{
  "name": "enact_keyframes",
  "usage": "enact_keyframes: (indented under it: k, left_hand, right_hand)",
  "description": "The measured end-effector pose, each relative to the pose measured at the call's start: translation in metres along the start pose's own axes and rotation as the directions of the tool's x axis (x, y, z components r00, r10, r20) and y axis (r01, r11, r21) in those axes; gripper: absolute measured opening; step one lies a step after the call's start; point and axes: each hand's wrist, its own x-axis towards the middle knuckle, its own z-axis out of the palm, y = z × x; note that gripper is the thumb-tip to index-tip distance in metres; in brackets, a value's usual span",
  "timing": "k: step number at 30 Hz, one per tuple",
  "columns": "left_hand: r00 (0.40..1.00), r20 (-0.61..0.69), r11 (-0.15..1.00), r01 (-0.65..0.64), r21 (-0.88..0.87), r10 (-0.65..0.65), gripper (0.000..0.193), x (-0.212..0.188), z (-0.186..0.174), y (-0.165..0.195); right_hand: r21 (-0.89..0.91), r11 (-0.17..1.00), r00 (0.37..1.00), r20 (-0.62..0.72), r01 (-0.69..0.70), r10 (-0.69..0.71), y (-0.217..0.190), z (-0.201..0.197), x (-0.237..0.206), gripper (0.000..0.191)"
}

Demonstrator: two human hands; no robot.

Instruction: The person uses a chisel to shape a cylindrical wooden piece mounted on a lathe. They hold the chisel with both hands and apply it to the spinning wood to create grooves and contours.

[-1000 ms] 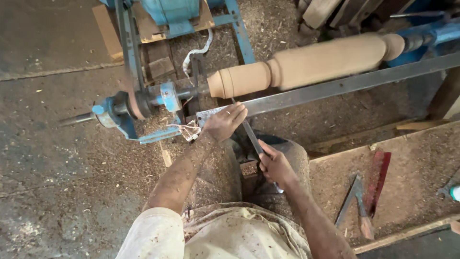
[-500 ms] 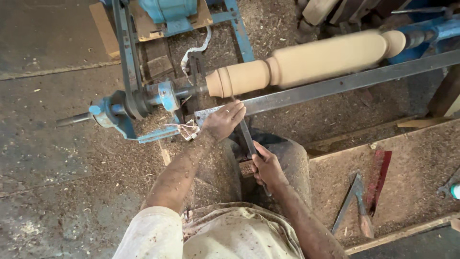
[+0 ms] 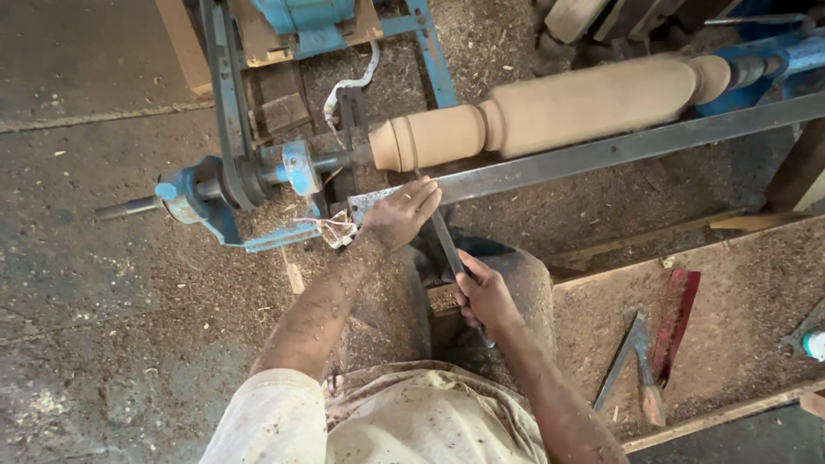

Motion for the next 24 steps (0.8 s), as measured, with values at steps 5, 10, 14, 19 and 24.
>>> enact_keyframes:
  k: [5,10,14,19,24]
  left_hand:
    - [1.000,-0.018,1.000,-0.005,0.020,0.006,0.033,0.006,-0.006,0.001]
    - [0.999,-0.024,0.998,0.034,-0.043,-0.035,0.032,0.008,-0.012,0.005]
    - [0.999,0.012,0.995,0.035,-0.091,-0.034,0.036,0.000,-0.018,0.007]
    - [0.999,-0.014,0.998,-0.050,-0.046,0.050,0.038,-0.015,-0.022,-0.001]
    - [0.999,-0.028,0.997,-0.018,-0.079,0.016,0.037,-0.016,-0.024,-0.005]
  right_hand:
    - [0.010,1.000,1.000,-0.010,-0.021,0.021,-0.007,0.010,-0.009,0.051]
    - [0.097,0.995,1.000,0.012,0.021,-0.022,-0.005,0.017,-0.014,0.051]
    - [0.130,0.991,1.000,0.017,0.022,-0.024,0.008,0.022,-0.022,0.053]
    - [0.084,0.996,0.998,0.042,0.035,-0.039,0.020,0.030,-0.023,0.054]
    - [0.072,0.997,0.999,0.041,0.017,-0.020,0.016,0.034,-0.016,0.054]
